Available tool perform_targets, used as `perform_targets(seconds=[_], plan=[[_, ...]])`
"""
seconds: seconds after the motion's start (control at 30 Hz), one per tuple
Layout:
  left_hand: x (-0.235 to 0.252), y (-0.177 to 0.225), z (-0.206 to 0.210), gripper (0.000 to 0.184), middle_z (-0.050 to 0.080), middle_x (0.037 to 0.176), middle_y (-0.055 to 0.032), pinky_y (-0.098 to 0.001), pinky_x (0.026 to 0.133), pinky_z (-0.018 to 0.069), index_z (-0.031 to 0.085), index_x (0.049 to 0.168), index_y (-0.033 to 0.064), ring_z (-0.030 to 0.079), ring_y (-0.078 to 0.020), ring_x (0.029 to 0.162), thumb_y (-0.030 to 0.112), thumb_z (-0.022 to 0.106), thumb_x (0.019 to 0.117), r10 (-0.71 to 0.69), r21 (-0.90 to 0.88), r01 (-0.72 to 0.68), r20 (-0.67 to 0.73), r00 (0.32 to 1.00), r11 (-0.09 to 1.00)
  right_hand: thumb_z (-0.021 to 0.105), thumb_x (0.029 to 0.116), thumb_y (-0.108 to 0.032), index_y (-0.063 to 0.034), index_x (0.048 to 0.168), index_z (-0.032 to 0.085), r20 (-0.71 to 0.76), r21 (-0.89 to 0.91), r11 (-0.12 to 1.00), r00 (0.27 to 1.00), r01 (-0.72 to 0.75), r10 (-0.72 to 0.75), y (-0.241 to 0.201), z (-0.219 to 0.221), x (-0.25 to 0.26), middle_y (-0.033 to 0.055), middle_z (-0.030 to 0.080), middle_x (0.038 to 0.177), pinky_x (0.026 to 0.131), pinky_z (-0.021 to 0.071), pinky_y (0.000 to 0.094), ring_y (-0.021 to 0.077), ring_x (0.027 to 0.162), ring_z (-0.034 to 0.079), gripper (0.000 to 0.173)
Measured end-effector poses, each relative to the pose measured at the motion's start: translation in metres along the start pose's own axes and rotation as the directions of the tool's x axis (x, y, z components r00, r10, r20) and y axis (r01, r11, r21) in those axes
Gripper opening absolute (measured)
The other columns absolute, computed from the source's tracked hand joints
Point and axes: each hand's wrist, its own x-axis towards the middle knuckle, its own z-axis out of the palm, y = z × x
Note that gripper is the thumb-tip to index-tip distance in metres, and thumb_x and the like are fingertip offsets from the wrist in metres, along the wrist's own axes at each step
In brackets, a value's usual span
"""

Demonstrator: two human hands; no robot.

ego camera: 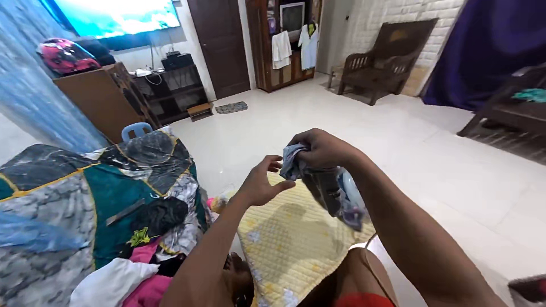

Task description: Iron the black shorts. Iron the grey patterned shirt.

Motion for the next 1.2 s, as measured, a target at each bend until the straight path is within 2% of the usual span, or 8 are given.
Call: perform_targets(seconds=[0.1,0.3,0.47,0.73,0.83,0.97,1.13,1.2], plan=[[0.026,0.010,-0.008,0.025,0.073,0.104,-0.0072,-0.0397,0.083,0.0610,0.069,0.118,0.0052,0.072,-0.0157,0.093,0.024,0.060,0.1043,0.009,-0.041,-0.010,-0.024,1.000,0.999,0.076,0.0912,-0.016,-0.0143,0.114,0.074,-0.005,-0.104,0.994,1.000,-0.019,0.019,-0.004,-0.035,-0.012,0.0041,0.071,0.082,0.066,0.0570,0.0446,0.0166,0.068,0.065,0.023],[0.055,0.017,-0.069,0.029,0.073,0.094,-0.0104,-0.0486,0.072,0.0595,0.071,0.110,0.0077,0.071,-0.0229,0.081,0.029,0.051,0.1094,-0.083,0.161,0.112,-0.175,0.981,0.981,0.081,0.0871,-0.012,-0.0082,0.099,0.074,0.076,-0.310,0.946,0.990,-0.093,0.122,0.027,-0.075,-0.022,0.0084,0.070,0.082,0.070,0.0569,0.0507,0.0234,0.074,0.068,0.014],[0.074,0.005,-0.108,0.032,0.075,0.105,-0.0114,-0.0560,0.076,0.0605,0.071,0.118,0.0108,0.074,-0.0289,0.090,0.034,0.050,0.1093,-0.255,0.180,0.315,-0.292,0.922,0.932,0.076,0.0870,-0.014,-0.0127,0.079,0.072,-0.087,-0.439,0.859,0.964,-0.264,0.252,0.065,-0.086,-0.012,0.0088,0.067,0.072,0.061,0.0529,0.0614,0.0308,0.069,0.067,0.009],[0.056,0.010,-0.115,0.036,0.069,0.116,-0.0184,-0.0563,0.075,0.0623,0.051,0.133,0.0076,0.073,-0.0341,0.095,0.033,0.035,0.1127,-0.495,-0.469,0.329,-0.292,0.818,0.820,0.081,0.0834,-0.022,-0.0180,0.085,0.076,-0.347,-0.262,0.914,0.914,-0.310,0.211,0.054,-0.086,-0.019,0.0042,0.067,0.069,0.058,0.0522,0.0601,0.0261,0.065,0.064,0.007],[0.051,0.014,-0.101,0.045,0.069,0.112,-0.0146,-0.0519,0.079,0.0584,0.058,0.129,0.0075,0.070,-0.0294,0.095,0.034,0.028,0.1086,-0.559,-0.675,0.307,-0.187,0.808,0.671,0.080,0.0868,-0.023,-0.0147,0.084,0.075,-0.340,-0.193,0.955,0.928,-0.227,0.152,0.039,-0.070,-0.028,0.0030,0.063,0.065,0.055,0.0511,0.0529,0.0213,0.058,0.060,0.010],[0.042,0.008,-0.089,0.035,0.069,0.099,-0.0104,-0.0460,0.076,0.0571,0.061,0.111,0.0079,0.068,-0.0230,0.085,0.029,0.035,0.1001,-0.588,-0.737,0.343,-0.090,0.804,0.583,0.075,0.0926,-0.021,-0.0118,0.086,0.075,-0.355,-0.149,0.968,0.924,-0.203,0.140,0.041,-0.060,-0.039,0.0036,0.065,0.067,0.057,0.0521,0.0484,0.0192,0.059,0.062,0.011],[0.035,0.004,-0.082,0.042,0.070,0.109,-0.0113,-0.0464,0.081,0.0588,0.060,0.125,0.0078,0.070,-0.0234,0.092,0.031,0.035,0.0994,-0.487,-0.754,0.336,0.024,0.873,0.564,0.061,0.0953,-0.003,-0.0034,0.106,0.067,-0.355,0.027,0.936,0.872,-0.352,0.338,0.051,-0.065,-0.049,0.0149,0.069,0.088,0.060,0.0612,0.0505,0.0262,0.068,0.070,0.013],[0.033,0.012,-0.082,0.041,0.071,0.104,-0.0100,-0.0456,0.081,0.0592,0.064,0.116,0.0087,0.071,-0.0224,0.090,0.036,0.036,0.1012,-0.442,-0.779,0.290,0.019,0.897,0.555,0.057,0.0997,-0.003,-0.0007,0.115,0.062,-0.316,0.169,0.884,0.825,-0.436,0.468,0.043,-0.068,-0.049,0.0191,0.069,0.092,0.059,0.0636,0.0496,0.0287,0.066,0.072,0.016]])
